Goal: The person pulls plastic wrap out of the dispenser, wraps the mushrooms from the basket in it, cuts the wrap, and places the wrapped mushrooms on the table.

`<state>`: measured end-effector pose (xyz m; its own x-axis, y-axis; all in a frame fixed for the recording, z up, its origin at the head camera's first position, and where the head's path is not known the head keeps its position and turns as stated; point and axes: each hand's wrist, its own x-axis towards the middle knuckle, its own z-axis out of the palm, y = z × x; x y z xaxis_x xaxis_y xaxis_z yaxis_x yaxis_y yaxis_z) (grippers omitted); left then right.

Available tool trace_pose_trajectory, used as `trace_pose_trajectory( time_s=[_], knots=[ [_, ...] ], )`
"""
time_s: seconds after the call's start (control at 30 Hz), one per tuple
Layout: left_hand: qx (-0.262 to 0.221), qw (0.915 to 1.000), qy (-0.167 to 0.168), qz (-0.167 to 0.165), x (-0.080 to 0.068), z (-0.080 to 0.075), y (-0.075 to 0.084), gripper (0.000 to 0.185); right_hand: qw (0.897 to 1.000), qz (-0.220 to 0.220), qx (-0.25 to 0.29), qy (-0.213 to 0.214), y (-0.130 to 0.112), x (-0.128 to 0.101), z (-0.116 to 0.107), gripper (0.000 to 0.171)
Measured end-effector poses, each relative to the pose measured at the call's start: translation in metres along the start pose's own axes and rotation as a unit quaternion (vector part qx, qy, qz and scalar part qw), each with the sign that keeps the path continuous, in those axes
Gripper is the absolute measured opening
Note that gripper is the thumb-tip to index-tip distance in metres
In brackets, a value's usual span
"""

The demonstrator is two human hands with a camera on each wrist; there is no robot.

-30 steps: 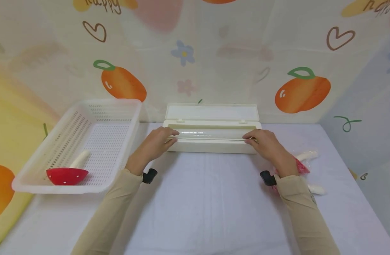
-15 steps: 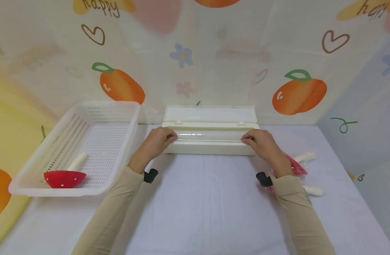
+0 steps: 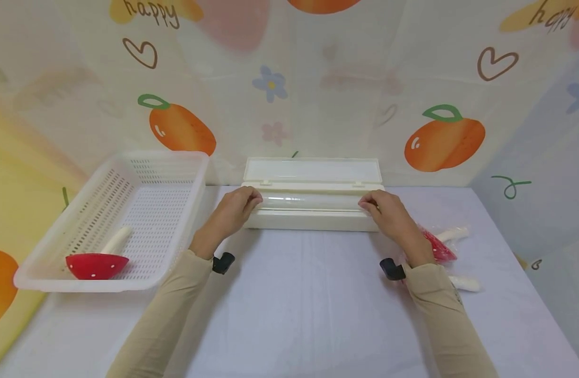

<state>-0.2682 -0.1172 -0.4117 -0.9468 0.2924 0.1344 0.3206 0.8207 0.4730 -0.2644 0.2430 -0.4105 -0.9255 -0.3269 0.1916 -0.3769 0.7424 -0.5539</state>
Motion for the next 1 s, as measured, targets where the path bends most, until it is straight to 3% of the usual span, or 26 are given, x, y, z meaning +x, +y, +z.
trace_pose_trajectory(
  time_s=[0.4, 0.7, 1.0],
  knots=[
    [-0.019, 0.9995, 0.008, 0.023, -0.002, 0.003, -0.004, 0.017, 1.000, -0.016, 0.003, 0.015, -0.006, -0.006, -0.002, 0.018],
    [-0.050, 0.9968, 0.036, 0.050, -0.004, -0.001, -0.003, 0.014, 0.996, -0.057, -0.012, 0.067, -0.008, -0.004, -0.002, 0.014],
    [-0.065, 0.9935, 0.053, 0.076, -0.007, -0.007, -0.001, 0.017, 0.996, -0.054, -0.010, 0.066, -0.016, -0.008, -0.010, 0.015]
  ],
)
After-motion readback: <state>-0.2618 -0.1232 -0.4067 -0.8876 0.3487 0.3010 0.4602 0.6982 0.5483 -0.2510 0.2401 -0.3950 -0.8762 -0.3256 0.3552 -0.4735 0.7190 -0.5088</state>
